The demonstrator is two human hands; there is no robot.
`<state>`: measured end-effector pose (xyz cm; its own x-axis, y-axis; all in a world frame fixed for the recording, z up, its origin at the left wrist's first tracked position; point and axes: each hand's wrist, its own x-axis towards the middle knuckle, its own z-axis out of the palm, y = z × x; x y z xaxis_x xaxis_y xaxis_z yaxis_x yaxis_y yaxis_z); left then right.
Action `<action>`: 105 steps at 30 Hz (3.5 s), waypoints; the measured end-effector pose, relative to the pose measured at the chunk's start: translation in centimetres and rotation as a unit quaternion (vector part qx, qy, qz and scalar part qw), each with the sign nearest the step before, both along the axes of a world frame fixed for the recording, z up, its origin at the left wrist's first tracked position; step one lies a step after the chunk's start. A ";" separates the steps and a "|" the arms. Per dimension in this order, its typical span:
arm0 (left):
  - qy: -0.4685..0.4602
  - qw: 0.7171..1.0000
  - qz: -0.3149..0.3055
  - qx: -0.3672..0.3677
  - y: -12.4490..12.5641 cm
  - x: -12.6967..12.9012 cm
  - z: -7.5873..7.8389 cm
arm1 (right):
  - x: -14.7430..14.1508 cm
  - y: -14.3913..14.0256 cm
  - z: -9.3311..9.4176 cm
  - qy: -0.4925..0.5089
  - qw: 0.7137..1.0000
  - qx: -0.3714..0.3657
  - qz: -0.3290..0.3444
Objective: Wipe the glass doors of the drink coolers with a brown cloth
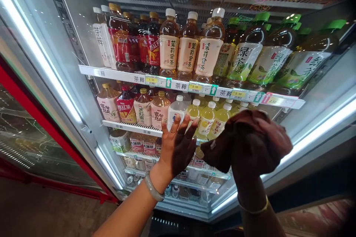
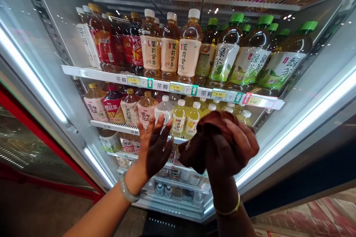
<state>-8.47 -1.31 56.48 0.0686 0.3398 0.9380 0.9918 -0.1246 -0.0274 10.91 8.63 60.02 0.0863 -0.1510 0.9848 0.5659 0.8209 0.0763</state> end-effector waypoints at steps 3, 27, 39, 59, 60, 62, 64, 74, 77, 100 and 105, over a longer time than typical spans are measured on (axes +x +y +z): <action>-0.004 1.000 -0.004 -0.001 0.1 -0.1 -0.2 | -2.0 -0.3 1.3 0.008 0.997 0.073 -0.021; 0.001 0.998 -0.056 0.008 -0.8 -1.9 -0.5 | -5.9 -3.5 -5.4 -0.103 0.993 -0.023 0.046; -0.008 0.999 -0.034 -0.002 -2.6 -5.3 -0.6 | -9.2 -4.4 -1.8 -0.058 0.997 -0.023 0.046; 0.013 0.999 -0.031 0.009 -3.5 -9.4 -3.0 | -12.8 -7.1 -4.7 -0.115 0.991 -0.067 0.004; 0.016 0.999 -0.035 0.007 -3.5 -9.6 -3.1 | -12.4 -7.2 -5.6 -0.129 0.988 -0.079 0.002; 0.019 0.999 -0.042 0.005 -3.7 -9.8 -3.1 | -11.6 -7.1 -6.7 -0.136 0.987 -0.084 -0.012; 0.013 0.998 -0.054 0.001 -4.1 -9.8 -2.8 | -11.3 -6.7 -6.6 -0.123 0.989 -0.075 -0.032; -0.048 0.997 -0.064 -0.008 -5.8 -12.2 -2.5 | -16.0 -8.7 -4.4 -0.124 0.988 -0.081 0.034; -0.038 0.997 -0.062 -0.018 -6.3 -13.1 -2.8 | -15.3 -8.9 -5.4 -0.161 0.983 -0.079 0.033; -0.051 0.998 -0.002 -0.027 -10.0 -21.9 -4.0 | -24.4 -11.6 -4.0 -0.124 0.988 -0.075 0.055; -0.047 0.998 0.008 -0.033 -10.6 -23.4 -4.1 | -24.6 -12.1 -6.5 -0.191 0.977 -0.067 0.074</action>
<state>-31.83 -11.87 52.40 -0.0257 0.4016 0.9155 0.9915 -0.1066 0.0746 -13.73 -3.52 53.48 -0.2797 -0.0320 0.9595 0.3923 0.9084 0.1447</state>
